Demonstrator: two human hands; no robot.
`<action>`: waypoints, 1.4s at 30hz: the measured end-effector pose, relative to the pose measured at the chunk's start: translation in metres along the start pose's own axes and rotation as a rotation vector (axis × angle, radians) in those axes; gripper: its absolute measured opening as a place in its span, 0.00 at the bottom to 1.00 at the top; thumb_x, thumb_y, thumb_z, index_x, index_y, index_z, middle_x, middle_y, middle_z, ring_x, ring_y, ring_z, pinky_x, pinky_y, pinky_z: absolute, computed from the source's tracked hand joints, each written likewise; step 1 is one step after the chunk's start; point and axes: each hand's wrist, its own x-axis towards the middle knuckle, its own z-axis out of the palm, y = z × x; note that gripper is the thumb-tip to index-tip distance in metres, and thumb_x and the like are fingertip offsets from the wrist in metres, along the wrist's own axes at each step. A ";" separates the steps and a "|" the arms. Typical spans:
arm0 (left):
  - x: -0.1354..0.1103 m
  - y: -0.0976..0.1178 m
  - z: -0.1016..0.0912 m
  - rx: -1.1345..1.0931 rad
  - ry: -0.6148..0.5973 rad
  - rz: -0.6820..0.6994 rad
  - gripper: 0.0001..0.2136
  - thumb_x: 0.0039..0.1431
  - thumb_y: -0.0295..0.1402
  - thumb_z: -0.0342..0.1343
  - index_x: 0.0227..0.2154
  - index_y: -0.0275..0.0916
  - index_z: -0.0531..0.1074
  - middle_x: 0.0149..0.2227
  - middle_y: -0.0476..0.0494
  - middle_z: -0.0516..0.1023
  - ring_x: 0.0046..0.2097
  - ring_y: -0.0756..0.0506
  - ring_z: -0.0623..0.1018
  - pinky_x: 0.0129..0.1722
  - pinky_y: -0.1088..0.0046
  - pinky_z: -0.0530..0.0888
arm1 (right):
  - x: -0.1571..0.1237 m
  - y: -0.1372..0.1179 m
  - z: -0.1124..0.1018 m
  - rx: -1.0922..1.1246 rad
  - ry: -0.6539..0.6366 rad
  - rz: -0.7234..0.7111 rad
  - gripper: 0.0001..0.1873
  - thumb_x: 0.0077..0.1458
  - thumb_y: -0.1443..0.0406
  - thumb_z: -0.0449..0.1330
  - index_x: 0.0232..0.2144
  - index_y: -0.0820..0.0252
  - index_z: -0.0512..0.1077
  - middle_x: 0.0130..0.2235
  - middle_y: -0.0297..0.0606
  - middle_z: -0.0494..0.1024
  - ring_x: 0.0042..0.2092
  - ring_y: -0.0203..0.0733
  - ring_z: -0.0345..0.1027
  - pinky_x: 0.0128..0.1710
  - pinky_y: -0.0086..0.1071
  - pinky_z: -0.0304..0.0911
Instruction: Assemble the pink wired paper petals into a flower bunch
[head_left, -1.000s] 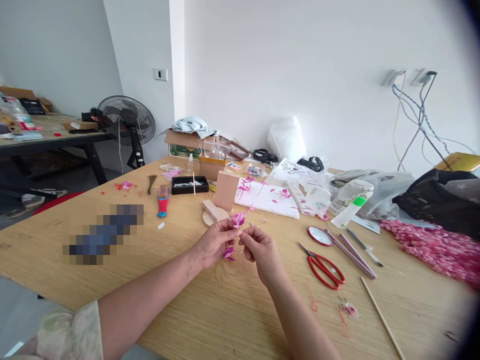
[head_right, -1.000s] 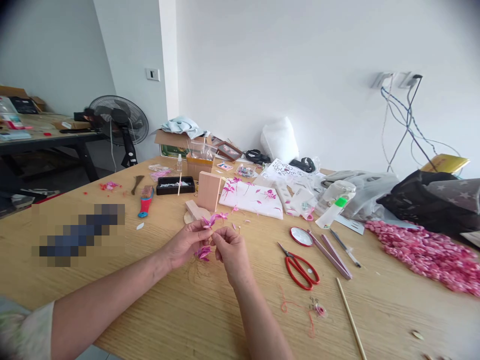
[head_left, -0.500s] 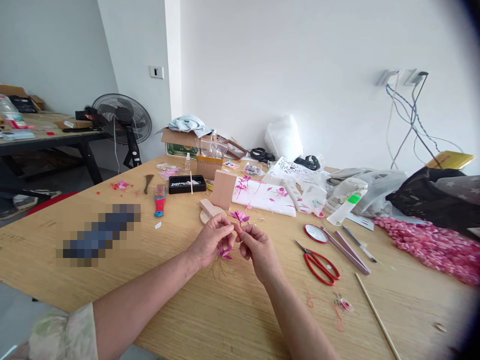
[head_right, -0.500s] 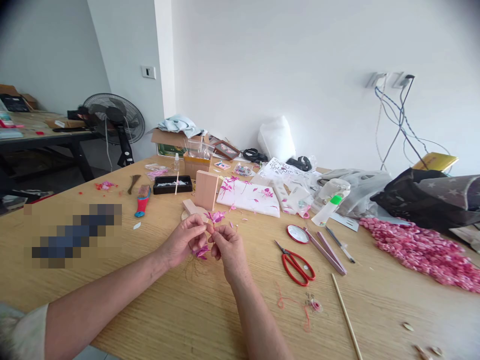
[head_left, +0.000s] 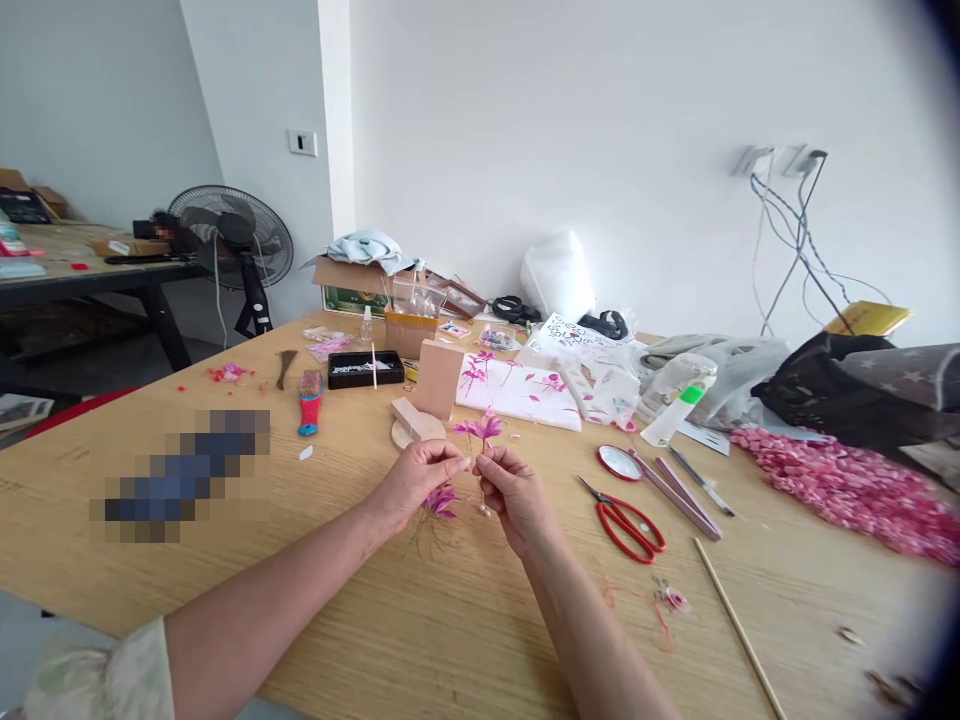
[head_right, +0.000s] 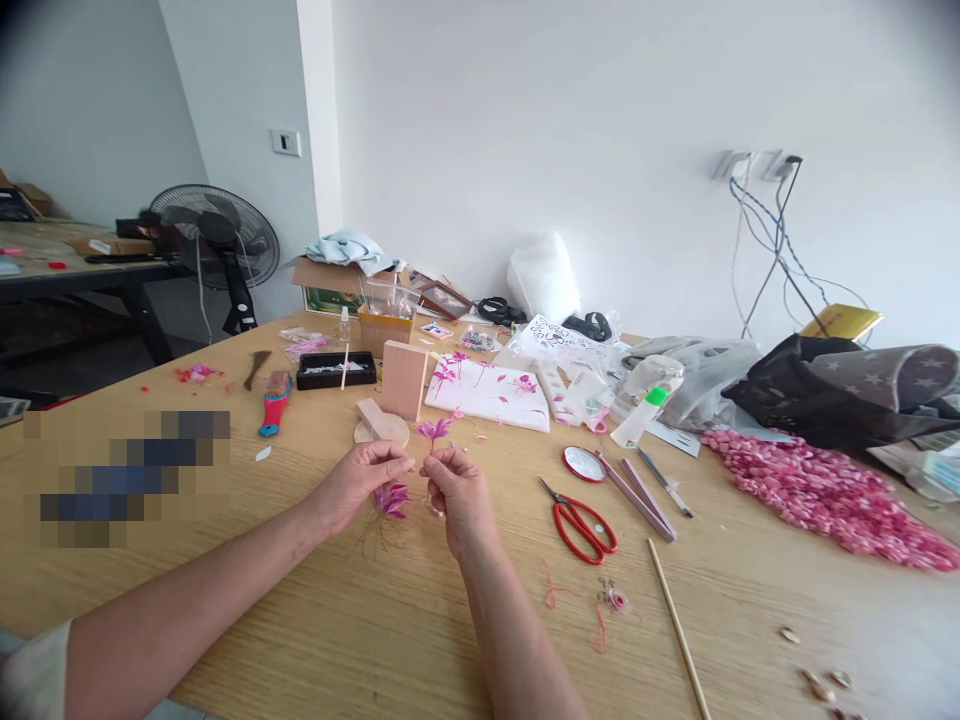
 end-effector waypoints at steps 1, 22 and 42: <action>0.000 0.000 0.001 0.055 0.004 0.054 0.08 0.49 0.34 0.55 0.21 0.35 0.70 0.21 0.51 0.64 0.25 0.53 0.62 0.26 0.78 0.59 | 0.000 0.000 0.000 0.016 0.001 0.009 0.14 0.35 0.62 0.65 0.21 0.61 0.64 0.19 0.26 0.66 0.16 0.24 0.49 0.13 0.20 0.37; -0.018 0.018 0.006 0.590 -0.008 0.733 0.05 0.53 0.24 0.49 0.24 0.37 0.67 0.36 0.42 0.70 0.43 0.47 0.69 0.44 0.69 0.65 | 0.000 -0.005 -0.002 0.121 -0.129 0.114 0.18 0.33 0.63 0.67 0.20 0.61 0.61 0.13 0.21 0.57 0.14 0.21 0.41 0.13 0.20 0.31; -0.004 0.005 0.004 0.286 0.156 0.305 0.05 0.53 0.31 0.49 0.32 0.37 0.64 0.29 0.49 0.67 0.30 0.51 0.68 0.29 0.78 0.65 | -0.004 -0.006 -0.002 0.103 -0.211 0.119 0.10 0.37 0.63 0.66 0.22 0.62 0.71 0.16 0.27 0.65 0.16 0.23 0.54 0.13 0.18 0.43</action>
